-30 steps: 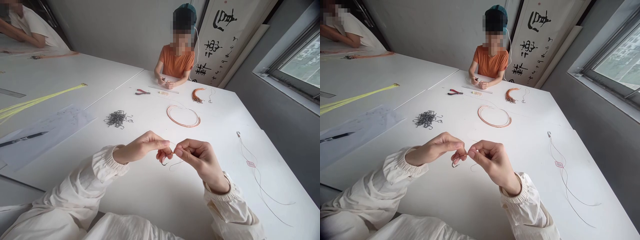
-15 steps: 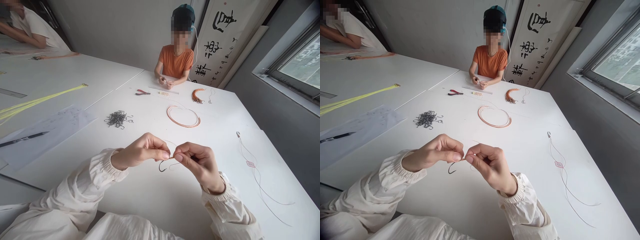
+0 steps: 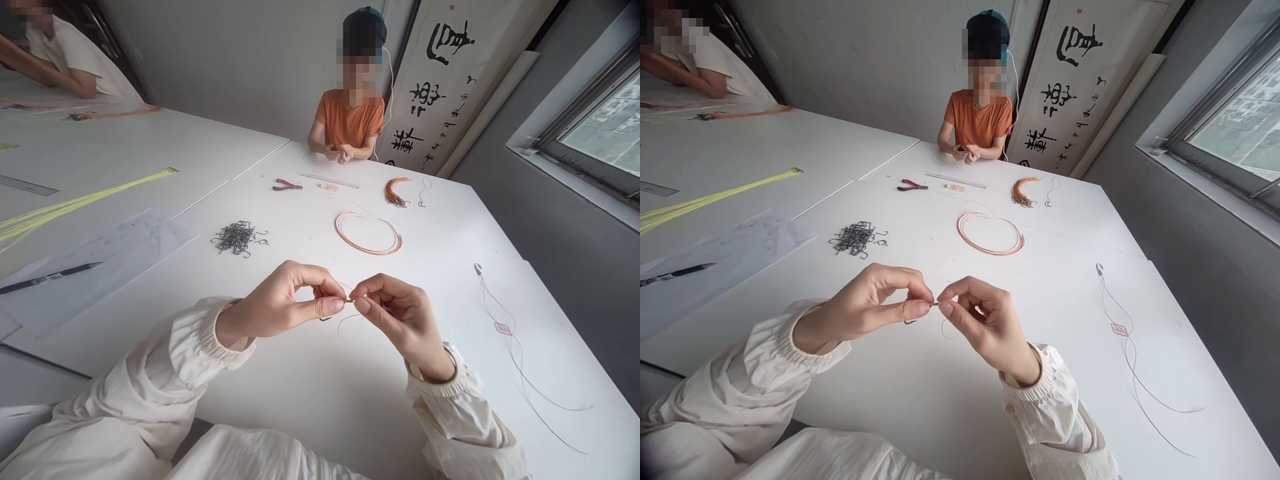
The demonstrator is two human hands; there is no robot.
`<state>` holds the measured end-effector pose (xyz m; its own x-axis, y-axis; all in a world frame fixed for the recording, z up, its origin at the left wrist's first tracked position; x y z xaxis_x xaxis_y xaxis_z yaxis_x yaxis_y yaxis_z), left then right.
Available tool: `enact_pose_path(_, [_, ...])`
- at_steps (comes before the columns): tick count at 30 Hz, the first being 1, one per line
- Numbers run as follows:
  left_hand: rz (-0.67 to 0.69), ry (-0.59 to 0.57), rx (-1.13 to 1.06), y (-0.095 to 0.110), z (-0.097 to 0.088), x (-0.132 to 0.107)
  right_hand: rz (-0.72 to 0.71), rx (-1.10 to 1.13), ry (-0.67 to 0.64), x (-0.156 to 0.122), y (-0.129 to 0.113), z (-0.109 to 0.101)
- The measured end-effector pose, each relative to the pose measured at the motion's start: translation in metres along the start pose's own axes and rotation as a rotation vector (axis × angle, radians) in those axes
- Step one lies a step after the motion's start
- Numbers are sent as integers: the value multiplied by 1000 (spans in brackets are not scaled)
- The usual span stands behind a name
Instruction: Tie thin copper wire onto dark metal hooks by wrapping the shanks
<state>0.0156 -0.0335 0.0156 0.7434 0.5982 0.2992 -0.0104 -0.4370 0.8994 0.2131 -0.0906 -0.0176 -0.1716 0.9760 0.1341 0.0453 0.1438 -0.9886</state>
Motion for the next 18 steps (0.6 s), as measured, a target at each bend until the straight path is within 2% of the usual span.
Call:
enact_pose_path(5, [77, -30, 194, 2, -1, -3, 40, -30, -69, -1, -3, -5])
enact_pose_path(10, [77, -79, 261, 3, -2, -4, 45, 27, -100, -3, -1, -2])
enact_pose_path(18, [109, -36, 295, 6, 2, -8, 43, 92, -44, -8, 4, 2])
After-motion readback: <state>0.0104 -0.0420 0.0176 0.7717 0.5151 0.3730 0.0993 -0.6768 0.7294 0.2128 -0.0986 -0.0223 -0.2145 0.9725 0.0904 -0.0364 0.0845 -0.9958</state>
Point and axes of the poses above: each hand's wrist, its own x-axis towards the middle knuckle, its own z-axis out of the palm, y = z × x, the point moved 1 cm from there along x, towards the middle knuckle, and after that the axes turned 7 degrees about z, right-handed, at the moved point
